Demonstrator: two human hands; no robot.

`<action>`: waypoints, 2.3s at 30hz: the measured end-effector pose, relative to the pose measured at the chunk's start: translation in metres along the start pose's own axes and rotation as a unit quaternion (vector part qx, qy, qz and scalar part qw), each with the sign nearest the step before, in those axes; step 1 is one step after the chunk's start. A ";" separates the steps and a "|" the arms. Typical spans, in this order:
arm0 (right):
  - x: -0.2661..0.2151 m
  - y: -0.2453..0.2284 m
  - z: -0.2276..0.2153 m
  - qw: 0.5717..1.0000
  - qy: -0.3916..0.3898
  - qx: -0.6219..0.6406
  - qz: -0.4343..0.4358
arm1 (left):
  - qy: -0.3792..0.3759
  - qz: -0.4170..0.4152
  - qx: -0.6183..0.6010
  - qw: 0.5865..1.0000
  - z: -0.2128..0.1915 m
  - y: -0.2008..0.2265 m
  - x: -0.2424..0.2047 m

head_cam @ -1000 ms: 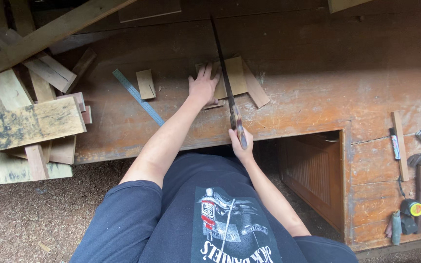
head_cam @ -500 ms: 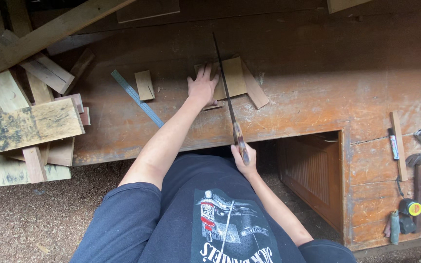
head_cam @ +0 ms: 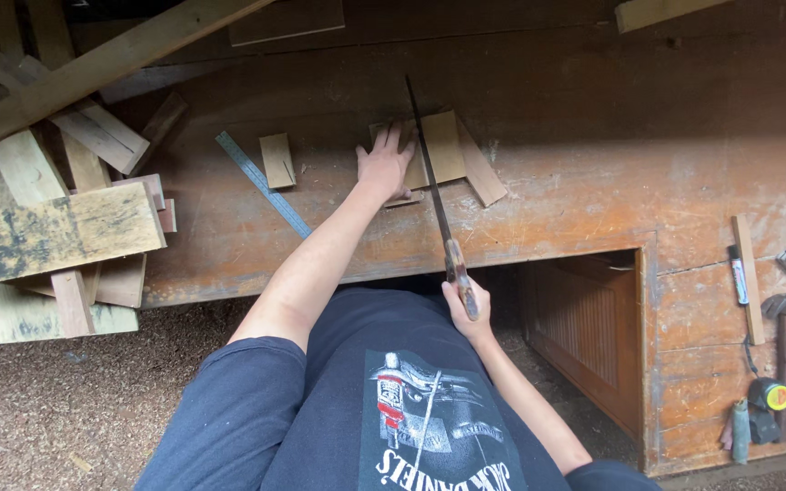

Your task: The person measures a small wooden plank with a metal ruler, marks it, and then uses a hand saw to cut the plank along the marked line. The person repeats the process on another plank.

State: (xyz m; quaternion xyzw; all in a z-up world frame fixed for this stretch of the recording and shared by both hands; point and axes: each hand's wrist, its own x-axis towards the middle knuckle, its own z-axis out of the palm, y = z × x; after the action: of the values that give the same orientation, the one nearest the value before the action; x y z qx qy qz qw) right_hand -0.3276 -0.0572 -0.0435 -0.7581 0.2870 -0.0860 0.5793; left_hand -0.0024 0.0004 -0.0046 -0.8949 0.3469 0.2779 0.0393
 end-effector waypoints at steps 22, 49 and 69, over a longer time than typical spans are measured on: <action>-0.014 0.001 0.001 0.999 0.014 -0.029 0.008 | 0.006 0.011 0.009 1.000 0.000 -0.001 0.004; 0.018 -0.050 0.017 0.958 0.107 0.261 0.056 | 0.067 0.069 -0.022 0.995 0.010 -0.017 0.017; 0.001 -0.161 -0.100 0.893 -0.002 0.440 0.089 | 0.320 0.147 -0.363 0.863 -0.020 -0.028 -0.036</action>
State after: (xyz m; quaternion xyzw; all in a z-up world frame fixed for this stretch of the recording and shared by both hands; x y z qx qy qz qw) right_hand -0.3193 -0.1142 0.1372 -0.3968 0.2846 -0.1503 0.8596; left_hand 0.0032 0.0378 0.0283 -0.8239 0.3429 0.0852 -0.4431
